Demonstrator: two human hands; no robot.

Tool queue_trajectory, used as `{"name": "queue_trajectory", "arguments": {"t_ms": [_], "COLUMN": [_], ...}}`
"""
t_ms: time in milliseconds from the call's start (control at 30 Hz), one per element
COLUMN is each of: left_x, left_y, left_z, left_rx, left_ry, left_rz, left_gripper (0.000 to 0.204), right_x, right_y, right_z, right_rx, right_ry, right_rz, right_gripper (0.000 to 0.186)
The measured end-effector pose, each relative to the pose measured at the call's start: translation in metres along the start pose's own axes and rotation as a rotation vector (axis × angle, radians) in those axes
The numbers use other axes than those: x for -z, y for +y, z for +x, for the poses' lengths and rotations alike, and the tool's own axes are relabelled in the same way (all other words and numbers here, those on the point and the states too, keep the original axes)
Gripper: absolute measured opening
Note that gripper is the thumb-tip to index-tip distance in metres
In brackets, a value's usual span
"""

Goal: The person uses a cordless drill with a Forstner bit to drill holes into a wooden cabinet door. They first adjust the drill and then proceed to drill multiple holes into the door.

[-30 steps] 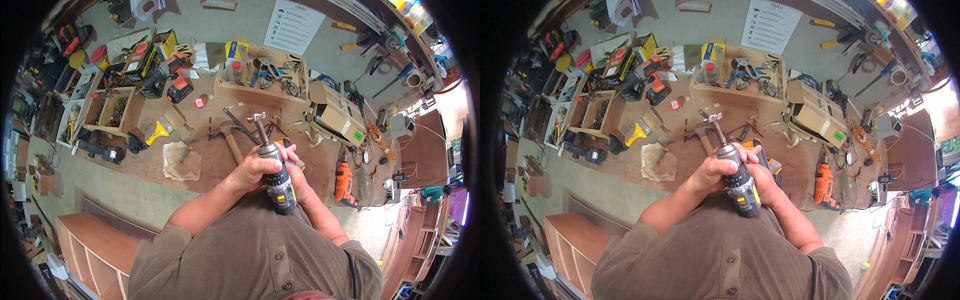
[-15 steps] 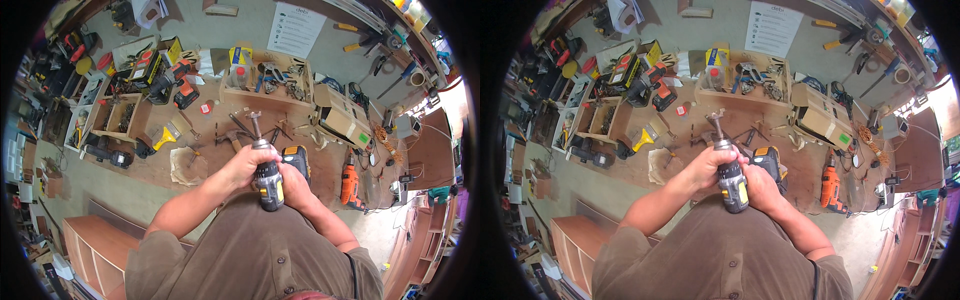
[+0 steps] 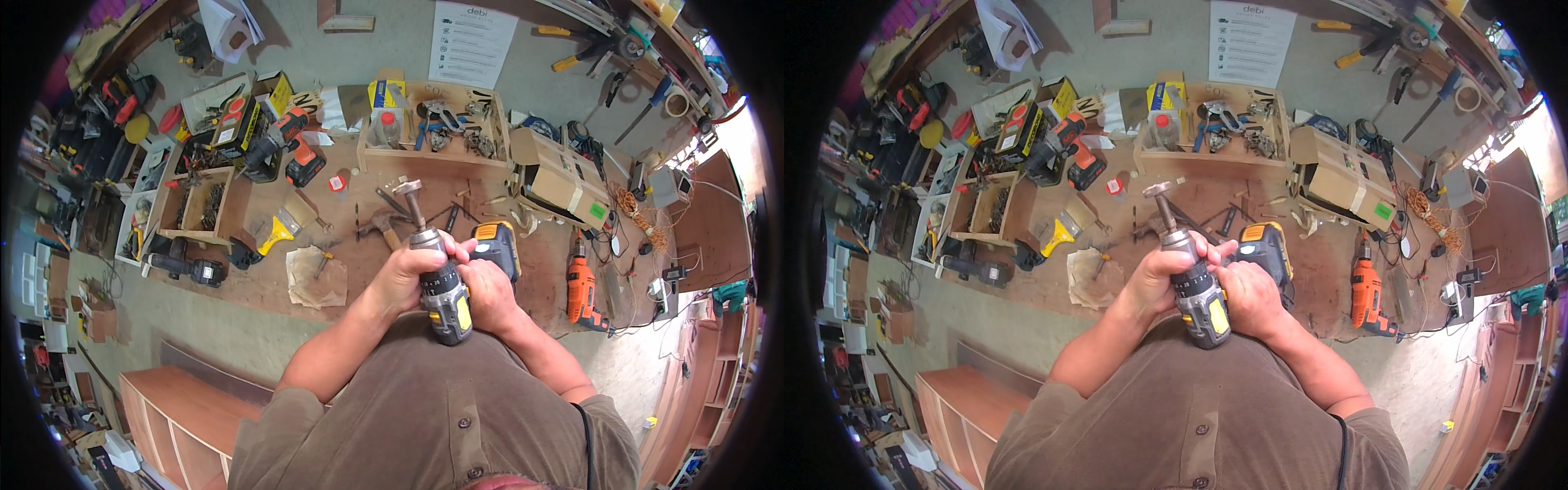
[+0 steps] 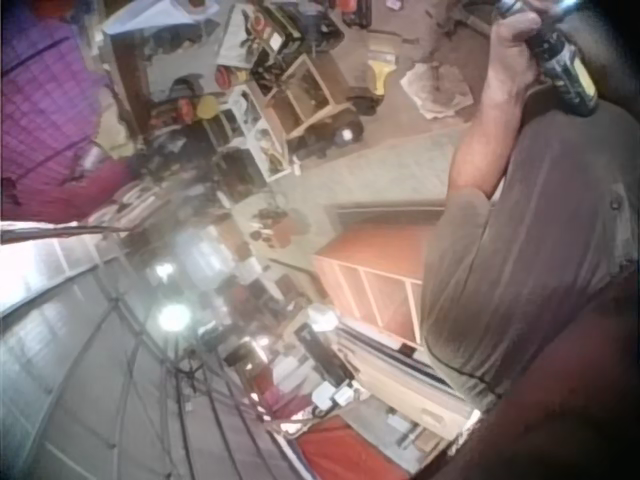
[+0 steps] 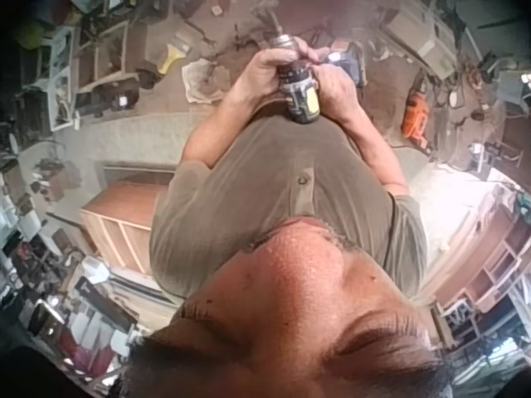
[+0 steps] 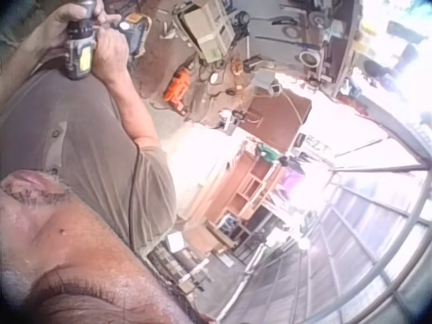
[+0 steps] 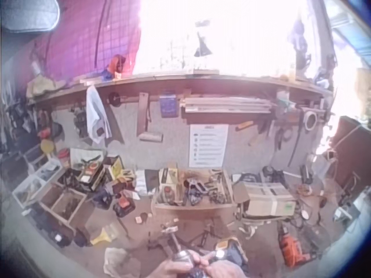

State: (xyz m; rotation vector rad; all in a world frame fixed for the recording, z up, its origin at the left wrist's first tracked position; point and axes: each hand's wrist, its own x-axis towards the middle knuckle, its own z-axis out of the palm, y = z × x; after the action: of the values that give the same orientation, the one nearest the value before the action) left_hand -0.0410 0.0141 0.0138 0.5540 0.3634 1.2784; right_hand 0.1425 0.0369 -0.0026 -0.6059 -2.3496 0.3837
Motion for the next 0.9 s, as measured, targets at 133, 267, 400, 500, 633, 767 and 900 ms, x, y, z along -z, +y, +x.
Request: {"name": "queue_trajectory", "arguments": {"t_ms": [133,267,400,500,633,767,900], "left_x": [-0.002,-0.003,-0.004,-0.001,-0.011,-0.004,0.007], "left_y": [-0.004,-0.003,-0.006,-0.011,-0.013,-0.011,-0.012], "left_z": [-0.005,-0.008,-0.008,-0.007,-0.007,-0.002,-0.009], "left_rx": [0.044,0.036,0.041,-0.007,-0.057,-0.103,-0.116], "left_ry": [0.021,0.068,0.079,0.025,-0.029,-0.095,-0.046], "left_rz": [-0.074,0.023,0.023,0.036,-0.065,-0.135,-0.031], "left_gripper": [0.022,0.025,0.032,0.044,0.062,0.066,0.056], "right_x": [-0.006,-0.009,-0.009,-0.005,-0.001,0.004,0.002], "right_y": [-0.002,0.01,0.011,0.013,0.016,0.014,0.013], "right_z": [-0.007,-0.012,-0.014,-0.012,-0.007,-0.008,-0.01], "right_rx": [-0.019,0.019,0.002,0.003,0.01,-0.033,0.027], "right_ry": [0.002,-0.015,-0.027,-0.01,-0.011,-0.081,-0.016], "right_rz": [0.141,0.094,0.135,0.18,0.249,0.213,0.178], "right_gripper": [0.047,0.073,0.072,0.066,0.046,0.043,0.042]}}
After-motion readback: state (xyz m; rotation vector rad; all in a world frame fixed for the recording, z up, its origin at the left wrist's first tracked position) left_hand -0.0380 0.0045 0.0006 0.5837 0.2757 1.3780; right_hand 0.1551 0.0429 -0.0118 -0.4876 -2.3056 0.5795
